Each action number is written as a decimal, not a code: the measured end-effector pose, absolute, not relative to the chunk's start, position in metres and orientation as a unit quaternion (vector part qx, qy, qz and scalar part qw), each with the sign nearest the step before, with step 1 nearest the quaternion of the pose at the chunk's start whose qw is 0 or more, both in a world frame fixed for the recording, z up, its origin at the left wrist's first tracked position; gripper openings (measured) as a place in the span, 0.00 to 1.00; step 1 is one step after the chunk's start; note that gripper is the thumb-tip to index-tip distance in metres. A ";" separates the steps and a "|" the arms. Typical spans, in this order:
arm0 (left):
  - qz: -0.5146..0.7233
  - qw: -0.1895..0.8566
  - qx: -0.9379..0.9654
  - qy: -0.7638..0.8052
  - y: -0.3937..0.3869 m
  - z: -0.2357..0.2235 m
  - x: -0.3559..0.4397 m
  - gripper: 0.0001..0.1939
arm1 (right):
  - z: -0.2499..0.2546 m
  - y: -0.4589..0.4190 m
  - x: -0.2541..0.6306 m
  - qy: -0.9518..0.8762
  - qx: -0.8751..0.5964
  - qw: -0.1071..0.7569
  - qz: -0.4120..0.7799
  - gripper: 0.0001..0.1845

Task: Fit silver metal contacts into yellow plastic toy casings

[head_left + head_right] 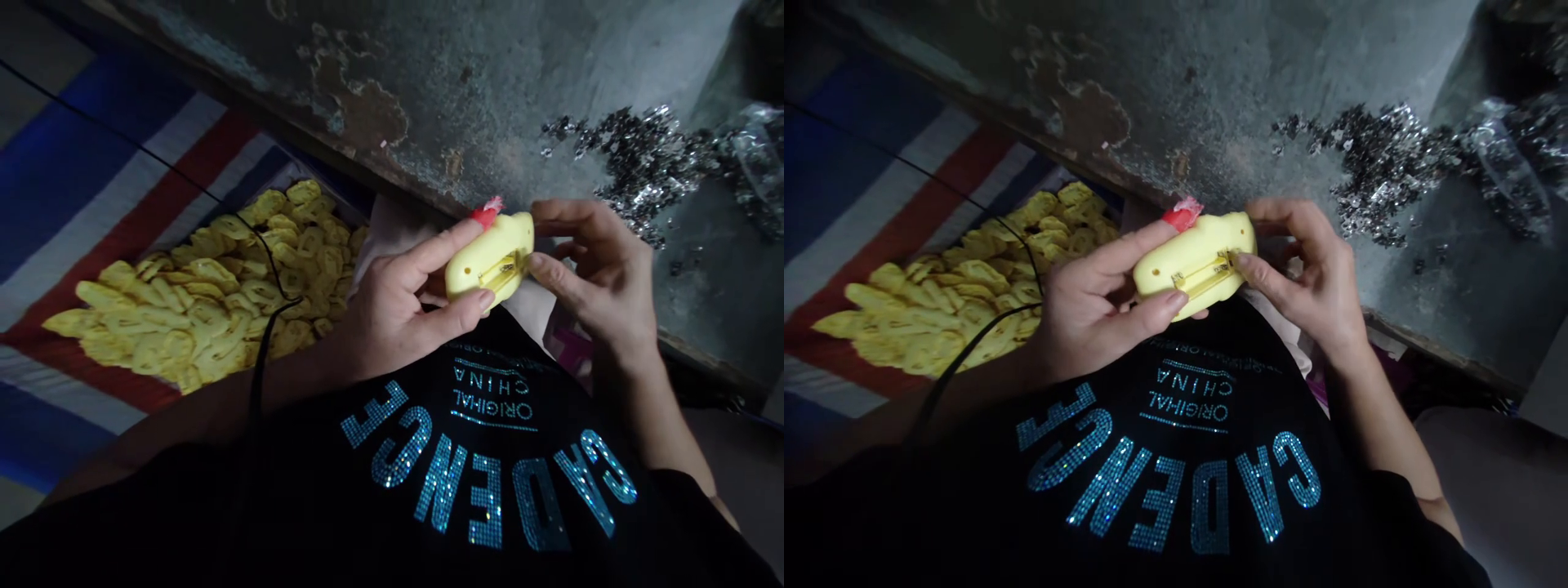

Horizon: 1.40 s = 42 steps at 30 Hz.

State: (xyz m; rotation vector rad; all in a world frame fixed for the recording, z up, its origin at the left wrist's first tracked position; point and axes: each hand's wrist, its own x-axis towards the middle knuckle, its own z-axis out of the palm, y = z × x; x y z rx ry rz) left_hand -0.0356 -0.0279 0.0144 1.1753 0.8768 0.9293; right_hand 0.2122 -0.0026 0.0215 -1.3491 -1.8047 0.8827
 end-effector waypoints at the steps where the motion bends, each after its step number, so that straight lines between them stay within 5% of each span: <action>1: 0.408 0.622 0.544 0.389 -0.029 0.014 -0.036 0.33 | 0.020 0.002 0.214 -0.688 -0.517 0.346 0.373 0.22; 7: 0.397 0.488 0.684 0.369 -0.026 0.015 -0.030 0.34 | 0.015 0.012 0.217 -0.693 -0.496 0.328 0.407 0.26; 12: 0.366 0.474 0.722 0.347 -0.024 0.019 -0.023 0.31 | 0.010 -0.002 0.214 -0.706 -0.497 0.357 0.356 0.24; 21: 0.330 0.488 0.769 0.248 -0.024 0.013 -0.023 0.56 | -0.026 -0.032 0.218 -0.658 -0.423 0.599 0.171 0.26; 34: 0.385 0.381 0.817 0.200 -0.028 0.013 -0.016 0.28 | -0.022 -0.045 0.217 -0.665 -0.433 0.594 0.133 0.27; 38: 0.328 0.346 0.778 0.408 -0.030 -0.002 -0.065 0.20 | -0.022 -0.023 0.219 -0.730 -0.431 0.472 0.240 0.25; 42: 0.269 0.284 0.682 0.618 -0.037 -0.031 -0.153 0.14 | -0.016 0.038 0.239 -0.789 -0.487 0.354 0.123 0.16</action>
